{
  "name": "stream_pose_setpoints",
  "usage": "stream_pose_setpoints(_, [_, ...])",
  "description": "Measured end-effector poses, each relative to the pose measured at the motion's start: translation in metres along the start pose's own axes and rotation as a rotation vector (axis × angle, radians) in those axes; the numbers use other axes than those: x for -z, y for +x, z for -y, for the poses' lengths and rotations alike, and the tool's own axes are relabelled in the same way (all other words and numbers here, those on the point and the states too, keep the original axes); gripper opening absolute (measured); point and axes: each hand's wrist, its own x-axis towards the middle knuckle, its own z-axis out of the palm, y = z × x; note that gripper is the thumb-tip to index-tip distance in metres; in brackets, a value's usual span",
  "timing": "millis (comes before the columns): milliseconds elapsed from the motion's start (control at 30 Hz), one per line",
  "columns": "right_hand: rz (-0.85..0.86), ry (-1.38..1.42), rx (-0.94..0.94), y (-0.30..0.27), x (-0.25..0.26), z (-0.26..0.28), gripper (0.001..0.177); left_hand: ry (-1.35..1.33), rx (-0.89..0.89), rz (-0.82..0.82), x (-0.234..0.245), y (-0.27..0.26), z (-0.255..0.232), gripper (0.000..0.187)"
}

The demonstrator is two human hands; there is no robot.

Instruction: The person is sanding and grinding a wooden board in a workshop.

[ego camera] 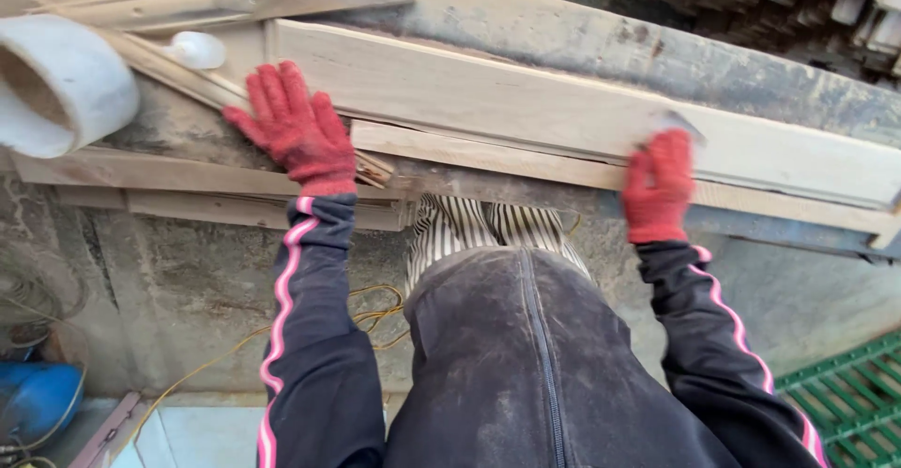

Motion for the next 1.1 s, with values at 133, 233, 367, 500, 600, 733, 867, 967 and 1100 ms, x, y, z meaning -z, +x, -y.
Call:
stream_pose_setpoints(133, [0.108,0.381,0.478,0.120,-0.060,0.193,0.036,0.049,0.197,-0.185,-0.011,-0.008,0.002,0.068])
stream_pose_setpoints(233, [0.144,0.348,0.801,0.178,-0.127,0.292,0.040,0.073,0.281,-0.409,-0.014,-0.004,0.000,0.052])
stream_pose_setpoints(367, [0.184,0.301,0.934,0.200,-0.117,0.320,0.054,0.011,0.294,-0.429,-0.007,0.000,-0.003,0.046])
stream_pose_setpoints(500, [0.318,0.204,0.947,0.158,-0.055,0.243,0.046,-0.058,0.317,-0.490,-0.001,0.004,-0.005,0.046])
stream_pose_setpoints(600, [0.423,0.157,0.946,0.163,-0.057,0.249,0.040,-0.088,0.326,-0.444,0.003,0.004,-0.004,0.042])
stream_pose_setpoints(733, [0.279,0.289,1.100,0.203,-0.117,0.347,0.031,-0.079,0.380,-0.446,-0.019,-0.005,-0.002,0.043])
stream_pose_setpoints(867, [0.263,0.352,1.153,0.214,-0.107,0.364,0.042,-0.092,0.395,-0.523,-0.011,-0.001,-0.004,0.043])
stream_pose_setpoints(967, [0.383,0.303,1.102,0.197,-0.060,0.297,0.041,-0.104,0.378,-0.520,-0.013,-0.003,-0.002,0.044])
stream_pose_setpoints(1100, [0.401,0.243,1.106,0.199,-0.071,0.306,0.031,-0.139,0.377,-0.527,-0.002,0.001,-0.005,0.044])
